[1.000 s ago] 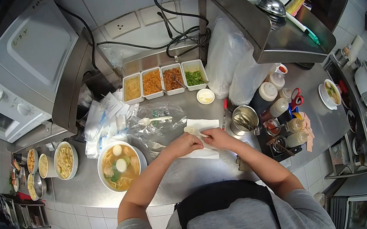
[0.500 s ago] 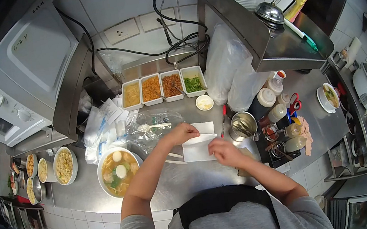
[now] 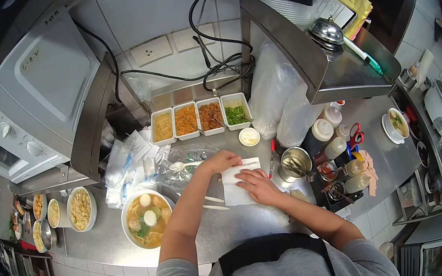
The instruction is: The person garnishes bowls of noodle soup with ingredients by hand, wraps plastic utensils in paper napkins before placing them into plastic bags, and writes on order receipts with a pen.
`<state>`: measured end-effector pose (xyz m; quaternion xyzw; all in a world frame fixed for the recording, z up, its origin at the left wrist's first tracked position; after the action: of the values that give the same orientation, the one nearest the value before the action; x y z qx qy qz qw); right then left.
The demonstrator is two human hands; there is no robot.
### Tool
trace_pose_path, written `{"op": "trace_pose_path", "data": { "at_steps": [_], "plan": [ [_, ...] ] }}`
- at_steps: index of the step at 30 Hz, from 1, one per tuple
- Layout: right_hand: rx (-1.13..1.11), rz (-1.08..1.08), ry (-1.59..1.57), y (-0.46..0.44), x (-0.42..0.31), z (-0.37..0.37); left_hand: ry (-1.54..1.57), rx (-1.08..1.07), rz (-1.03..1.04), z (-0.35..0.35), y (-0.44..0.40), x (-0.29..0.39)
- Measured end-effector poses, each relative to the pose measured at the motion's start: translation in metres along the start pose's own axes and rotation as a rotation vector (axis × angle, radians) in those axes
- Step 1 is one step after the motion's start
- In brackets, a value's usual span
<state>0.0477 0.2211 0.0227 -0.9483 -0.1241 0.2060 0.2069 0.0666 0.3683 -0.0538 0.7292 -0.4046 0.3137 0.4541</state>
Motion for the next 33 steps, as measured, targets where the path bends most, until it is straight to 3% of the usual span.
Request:
{"op": "trace_pose_path", "data": {
  "at_steps": [2,5,8,11,14,19,33],
  "plan": [
    [0.022,0.015,-0.038,0.003,-0.006,-0.013,0.13,-0.076,-0.084,0.006,0.007,-0.004],
    [0.371,0.345,-0.036,0.026,0.015,-0.047,0.172,-0.119,0.071,0.013,0.019,0.003],
    [0.395,0.578,-0.311,0.058,0.038,-0.029,-0.065,-0.024,0.077,0.014,0.041,0.013],
    [0.375,0.607,-0.379,0.072,0.041,-0.021,-0.142,-0.018,0.27,0.026,0.052,0.022],
    [0.389,0.603,-0.41,0.078,0.038,-0.019,-0.271,0.12,0.369,0.03,0.068,0.034],
    [0.392,0.633,-0.429,0.077,0.039,-0.022,-0.388,0.139,0.443,0.052,0.096,0.07],
    [0.448,0.624,-0.441,0.082,0.042,-0.026,-0.422,0.066,0.383,0.062,0.082,0.075]
  ]
}}
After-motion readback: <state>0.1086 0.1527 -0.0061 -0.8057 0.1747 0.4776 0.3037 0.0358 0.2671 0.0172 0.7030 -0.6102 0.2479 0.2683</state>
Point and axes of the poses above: each hand's wrist, its own y-axis away from the middle knuckle, its own z-axis out of the palm, x = y × z, the point moved 10 cm from there along -y, towards the middle knuckle, and after that the axes turned 3 degrees about -z, right-handed, at the moved point
